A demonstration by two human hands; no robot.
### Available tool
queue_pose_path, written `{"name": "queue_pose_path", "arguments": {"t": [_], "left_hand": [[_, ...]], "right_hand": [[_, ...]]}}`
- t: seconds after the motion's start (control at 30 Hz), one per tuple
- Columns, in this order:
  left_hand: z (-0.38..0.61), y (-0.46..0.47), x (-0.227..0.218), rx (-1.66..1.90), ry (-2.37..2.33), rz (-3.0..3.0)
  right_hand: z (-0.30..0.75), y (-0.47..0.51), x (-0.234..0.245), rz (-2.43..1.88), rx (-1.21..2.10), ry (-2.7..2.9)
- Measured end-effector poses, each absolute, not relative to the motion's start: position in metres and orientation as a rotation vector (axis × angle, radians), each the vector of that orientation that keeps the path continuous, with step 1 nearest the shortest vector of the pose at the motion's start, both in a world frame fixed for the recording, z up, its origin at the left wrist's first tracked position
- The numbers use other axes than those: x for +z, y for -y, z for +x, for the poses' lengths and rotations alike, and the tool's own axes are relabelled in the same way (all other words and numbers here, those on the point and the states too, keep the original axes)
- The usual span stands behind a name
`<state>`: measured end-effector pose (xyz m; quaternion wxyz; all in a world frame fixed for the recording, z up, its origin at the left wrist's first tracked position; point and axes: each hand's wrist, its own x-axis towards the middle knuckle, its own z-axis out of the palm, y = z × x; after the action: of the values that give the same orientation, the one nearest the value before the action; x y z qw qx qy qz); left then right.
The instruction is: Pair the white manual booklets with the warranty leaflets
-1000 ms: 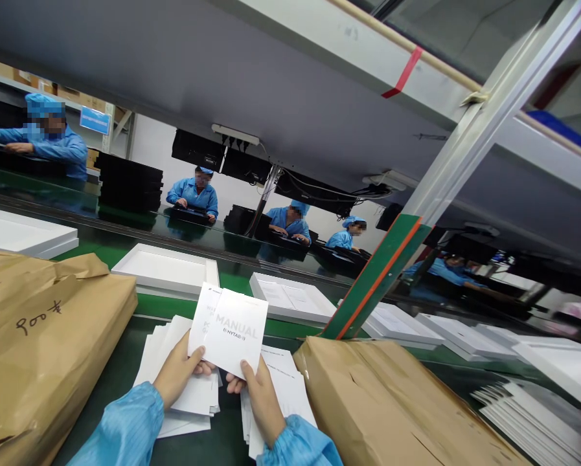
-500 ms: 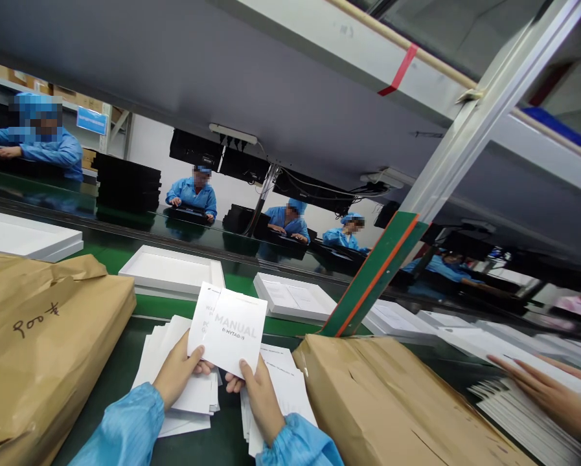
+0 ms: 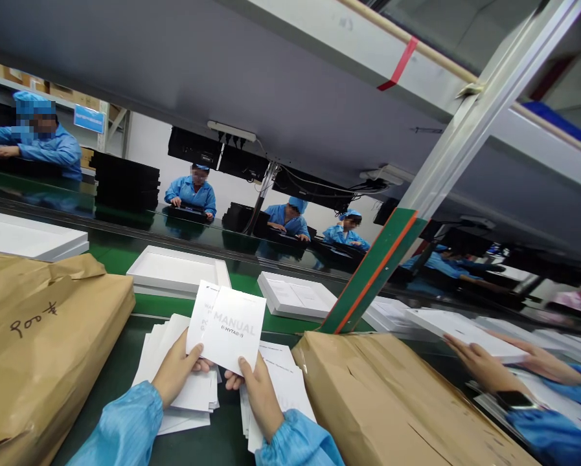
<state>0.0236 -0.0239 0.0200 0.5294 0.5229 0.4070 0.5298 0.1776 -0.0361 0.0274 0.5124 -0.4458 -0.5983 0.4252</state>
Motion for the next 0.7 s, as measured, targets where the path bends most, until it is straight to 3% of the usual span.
{"name": "queue_pose_path", "arguments": {"t": [0.7], "left_hand": [[0.0232,0.0251,0.0207,1.236,-0.975,1.261]], "right_hand": [[0.1779,0.0360,0.0263,-1.050,1.055,1.412]]}}
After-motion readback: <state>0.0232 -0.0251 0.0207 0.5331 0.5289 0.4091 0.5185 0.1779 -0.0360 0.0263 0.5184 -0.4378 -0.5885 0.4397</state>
